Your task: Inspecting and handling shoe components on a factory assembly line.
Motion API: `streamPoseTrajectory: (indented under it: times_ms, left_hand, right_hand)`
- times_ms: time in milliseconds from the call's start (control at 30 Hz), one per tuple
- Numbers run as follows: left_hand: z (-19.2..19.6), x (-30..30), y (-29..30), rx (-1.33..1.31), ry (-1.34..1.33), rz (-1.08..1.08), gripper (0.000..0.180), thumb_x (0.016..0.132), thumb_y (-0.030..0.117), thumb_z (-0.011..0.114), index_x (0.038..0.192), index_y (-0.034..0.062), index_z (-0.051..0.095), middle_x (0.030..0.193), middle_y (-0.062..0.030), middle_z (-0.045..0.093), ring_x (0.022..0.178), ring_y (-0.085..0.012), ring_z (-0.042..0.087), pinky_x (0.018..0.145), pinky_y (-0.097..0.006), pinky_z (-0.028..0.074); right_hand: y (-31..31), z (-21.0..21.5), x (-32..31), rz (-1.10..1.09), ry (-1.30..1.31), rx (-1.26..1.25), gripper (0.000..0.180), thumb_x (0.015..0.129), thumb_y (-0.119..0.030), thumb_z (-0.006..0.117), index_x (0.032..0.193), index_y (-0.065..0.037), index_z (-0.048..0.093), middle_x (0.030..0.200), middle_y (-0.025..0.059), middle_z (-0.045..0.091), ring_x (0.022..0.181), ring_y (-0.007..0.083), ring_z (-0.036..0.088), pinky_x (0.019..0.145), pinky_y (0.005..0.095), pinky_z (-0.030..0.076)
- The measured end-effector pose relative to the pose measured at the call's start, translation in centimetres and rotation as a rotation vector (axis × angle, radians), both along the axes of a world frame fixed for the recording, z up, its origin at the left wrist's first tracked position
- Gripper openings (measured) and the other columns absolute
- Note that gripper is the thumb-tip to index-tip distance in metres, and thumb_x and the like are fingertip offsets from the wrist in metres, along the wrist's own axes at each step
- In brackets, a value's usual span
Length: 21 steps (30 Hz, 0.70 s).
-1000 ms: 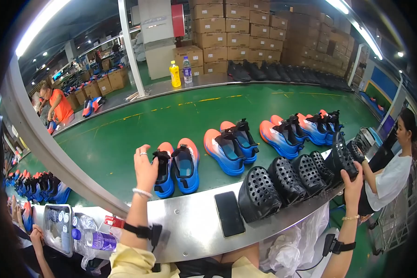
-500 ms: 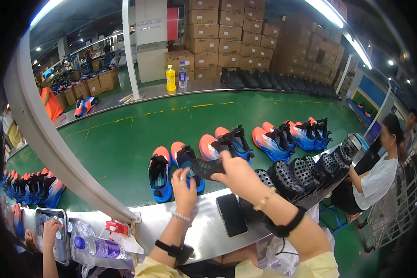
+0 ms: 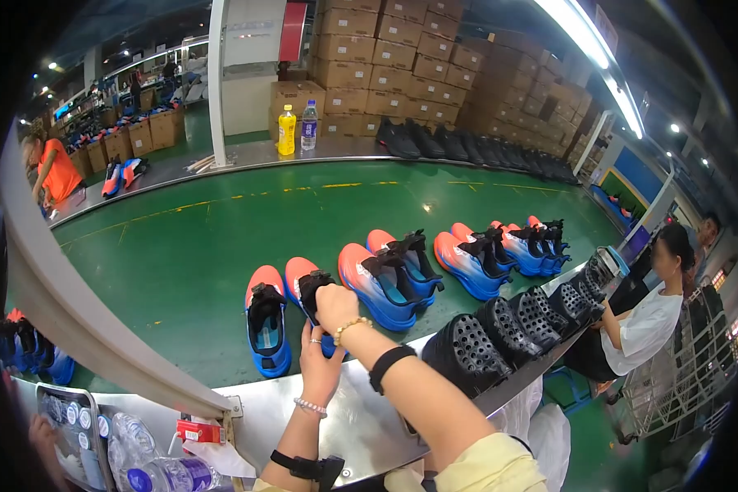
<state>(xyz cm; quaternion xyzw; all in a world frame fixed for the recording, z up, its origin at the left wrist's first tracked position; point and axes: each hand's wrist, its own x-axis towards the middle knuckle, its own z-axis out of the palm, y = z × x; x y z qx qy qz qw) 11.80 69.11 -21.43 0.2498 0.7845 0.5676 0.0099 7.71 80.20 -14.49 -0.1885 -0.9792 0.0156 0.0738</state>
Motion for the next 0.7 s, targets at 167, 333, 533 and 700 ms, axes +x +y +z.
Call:
streamPoseTrajectory:
  times_ms: [167, 333, 533, 700]
  left_hand:
    - [1.6, 0.2, 0.7, 0.054, 0.006, 0.017, 0.037, 0.079, 0.013, 0.075, 0.112, 0.0075, 0.059, 0.141, -0.0290, 0.046, 0.126, -0.0450, 0.050, 0.096, -0.047, 0.047]
    - [0.7, -0.1, 0.3, 0.005, 0.069, 0.079, 0.040, 0.079, 0.013, 0.076, 0.113, 0.0043, 0.058, 0.143, -0.0274, 0.045, 0.116, -0.0446, 0.057, 0.091, -0.044, 0.049]
    - [0.9, -0.3, 0.0, 0.051, 0.047, 0.028, 0.036, 0.080, 0.009, 0.074, 0.113, 0.0020, 0.059, 0.145, -0.0299, 0.043, 0.132, -0.0434, 0.047, 0.104, -0.042, 0.041]
    - [1.0, -0.2, 0.4, 0.075, -0.061, 0.007, 0.039, 0.077, 0.010, 0.076, 0.111, 0.0044, 0.058, 0.147, -0.0317, 0.040, 0.131, -0.0453, 0.045, 0.103, -0.044, 0.041]
  right_hand:
    - [2.1, -2.6, -2.9, -0.045, 0.133, -0.078, 0.015, 0.073, -0.012, 0.070, 0.083, -0.001, 0.074, 0.085, 0.0206, 0.071, 0.083, 0.0352, 0.071, 0.075, 0.0410, 0.059]
    - [1.7, -0.2, -2.1, 0.036, 0.027, -0.140, 0.028, 0.074, -0.026, 0.072, 0.084, 0.000, 0.074, 0.085, 0.0209, 0.071, 0.083, 0.0358, 0.071, 0.075, 0.0420, 0.058]
    - [0.3, 0.8, -1.9, 0.058, 0.082, -0.131, 0.026, 0.086, -0.024, 0.063, 0.082, -0.001, 0.074, 0.083, 0.0203, 0.071, 0.080, 0.0343, 0.072, 0.072, 0.0423, 0.059]
    - [1.5, -0.7, -2.6, 0.053, 0.124, -0.132, 0.026, 0.088, -0.025, 0.061, 0.082, -0.003, 0.074, 0.082, 0.0183, 0.072, 0.080, 0.0321, 0.073, 0.070, 0.0410, 0.059]
